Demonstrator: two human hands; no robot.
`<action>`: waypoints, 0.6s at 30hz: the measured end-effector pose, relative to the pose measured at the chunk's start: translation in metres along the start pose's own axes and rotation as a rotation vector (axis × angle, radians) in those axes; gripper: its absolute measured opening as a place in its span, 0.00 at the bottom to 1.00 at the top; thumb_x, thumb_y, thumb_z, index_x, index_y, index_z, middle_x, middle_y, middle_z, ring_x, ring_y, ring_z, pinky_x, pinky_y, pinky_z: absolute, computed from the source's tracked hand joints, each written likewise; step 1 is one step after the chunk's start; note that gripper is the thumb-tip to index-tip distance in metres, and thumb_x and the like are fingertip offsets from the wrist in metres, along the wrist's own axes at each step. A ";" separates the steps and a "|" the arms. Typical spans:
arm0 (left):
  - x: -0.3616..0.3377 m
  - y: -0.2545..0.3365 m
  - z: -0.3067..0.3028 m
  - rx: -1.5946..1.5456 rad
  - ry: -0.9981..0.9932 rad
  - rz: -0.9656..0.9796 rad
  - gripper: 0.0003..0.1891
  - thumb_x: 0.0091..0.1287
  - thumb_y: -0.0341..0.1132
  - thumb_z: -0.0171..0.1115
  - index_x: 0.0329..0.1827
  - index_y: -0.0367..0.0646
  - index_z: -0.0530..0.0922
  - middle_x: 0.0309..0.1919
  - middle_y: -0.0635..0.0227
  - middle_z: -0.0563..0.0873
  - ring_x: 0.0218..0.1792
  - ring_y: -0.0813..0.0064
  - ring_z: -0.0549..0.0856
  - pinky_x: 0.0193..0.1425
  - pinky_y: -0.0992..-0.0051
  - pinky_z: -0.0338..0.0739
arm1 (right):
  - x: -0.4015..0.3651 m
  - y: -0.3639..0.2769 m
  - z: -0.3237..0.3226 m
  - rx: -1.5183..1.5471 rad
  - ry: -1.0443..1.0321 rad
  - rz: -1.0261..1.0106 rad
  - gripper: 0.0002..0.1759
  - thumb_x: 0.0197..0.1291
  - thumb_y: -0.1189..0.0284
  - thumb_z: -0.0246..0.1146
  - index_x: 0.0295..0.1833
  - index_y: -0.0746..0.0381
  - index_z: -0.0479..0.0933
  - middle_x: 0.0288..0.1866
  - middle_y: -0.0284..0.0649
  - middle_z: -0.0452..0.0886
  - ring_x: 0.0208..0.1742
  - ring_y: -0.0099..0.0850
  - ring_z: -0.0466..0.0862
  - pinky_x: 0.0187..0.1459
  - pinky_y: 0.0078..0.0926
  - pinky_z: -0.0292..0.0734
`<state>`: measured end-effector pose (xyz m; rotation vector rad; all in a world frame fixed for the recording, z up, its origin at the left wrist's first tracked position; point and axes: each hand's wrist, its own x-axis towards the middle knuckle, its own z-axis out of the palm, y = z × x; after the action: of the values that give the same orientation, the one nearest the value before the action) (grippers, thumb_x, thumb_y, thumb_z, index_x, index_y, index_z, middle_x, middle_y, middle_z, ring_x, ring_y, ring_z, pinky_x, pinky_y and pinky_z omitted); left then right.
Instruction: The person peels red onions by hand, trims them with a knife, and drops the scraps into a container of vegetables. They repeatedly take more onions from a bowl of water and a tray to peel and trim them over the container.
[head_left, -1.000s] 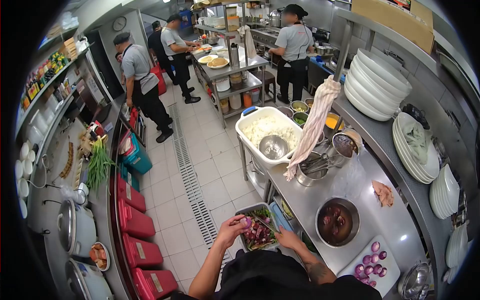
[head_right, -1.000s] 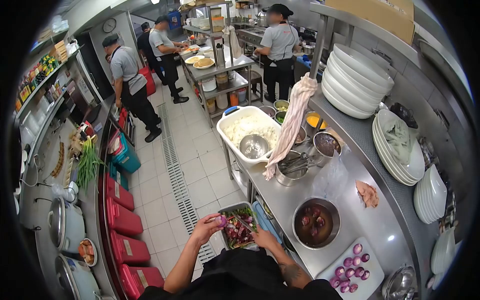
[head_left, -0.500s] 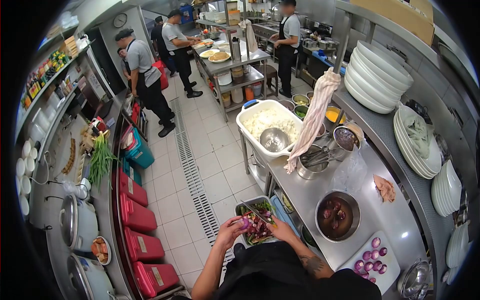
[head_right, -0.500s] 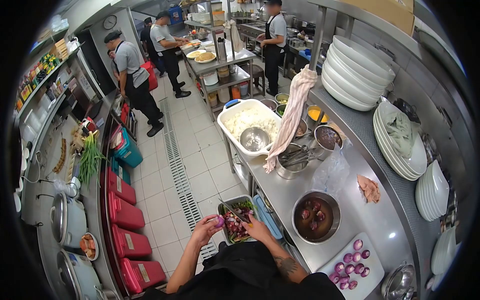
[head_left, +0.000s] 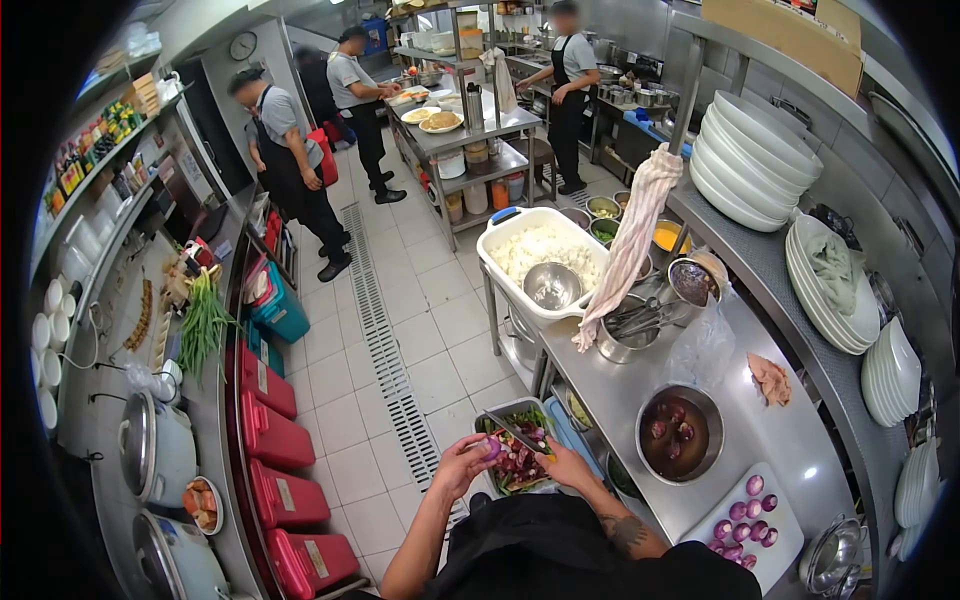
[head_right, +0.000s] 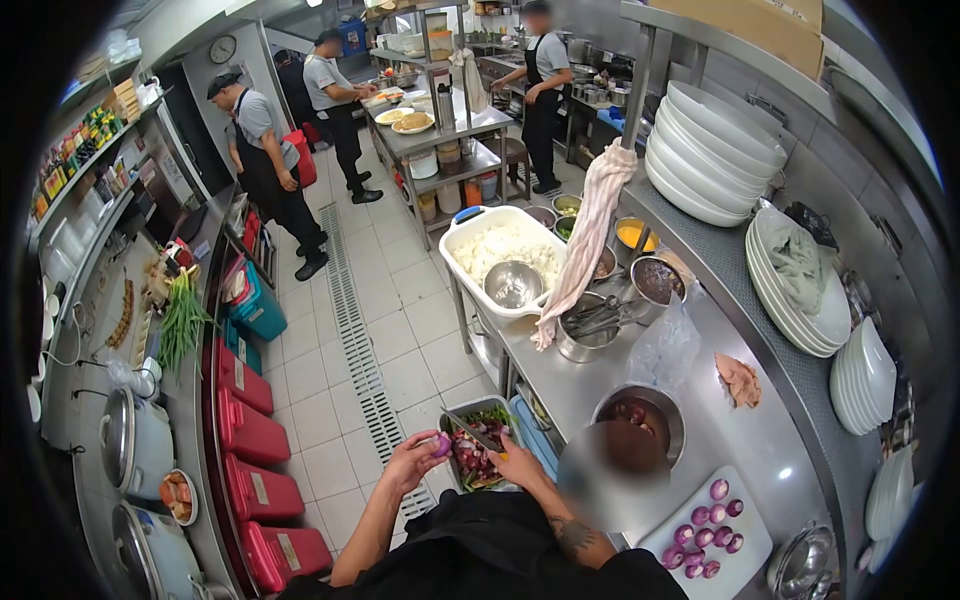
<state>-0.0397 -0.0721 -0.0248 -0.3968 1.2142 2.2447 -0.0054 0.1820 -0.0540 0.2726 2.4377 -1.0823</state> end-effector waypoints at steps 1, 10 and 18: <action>0.001 0.000 -0.001 0.000 -0.001 0.000 0.20 0.67 0.25 0.64 0.61 0.32 0.71 0.49 0.52 0.85 0.47 0.57 0.87 0.58 0.64 0.83 | 0.000 0.000 0.001 -0.002 -0.003 -0.002 0.40 0.64 0.47 0.58 0.74 0.59 0.64 0.60 0.57 0.79 0.62 0.56 0.77 0.64 0.44 0.71; -0.009 0.005 -0.009 0.001 -0.015 -0.004 0.21 0.67 0.25 0.64 0.61 0.33 0.72 0.50 0.52 0.84 0.49 0.58 0.87 0.58 0.63 0.83 | 0.002 0.003 0.015 -0.029 -0.015 -0.016 0.41 0.64 0.44 0.57 0.75 0.58 0.63 0.60 0.57 0.79 0.63 0.56 0.77 0.64 0.43 0.71; -0.031 0.094 -0.004 -0.015 0.012 0.168 0.20 0.67 0.28 0.63 0.60 0.33 0.72 0.52 0.56 0.84 0.49 0.61 0.86 0.57 0.64 0.83 | 0.035 0.002 -0.008 -0.392 -0.194 -0.212 0.34 0.65 0.49 0.54 0.71 0.57 0.67 0.58 0.56 0.80 0.60 0.54 0.79 0.61 0.48 0.73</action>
<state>-0.0703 -0.1270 0.0515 -0.3254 1.2794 2.3973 -0.0381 0.1890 -0.0676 -0.2111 2.4718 -0.6502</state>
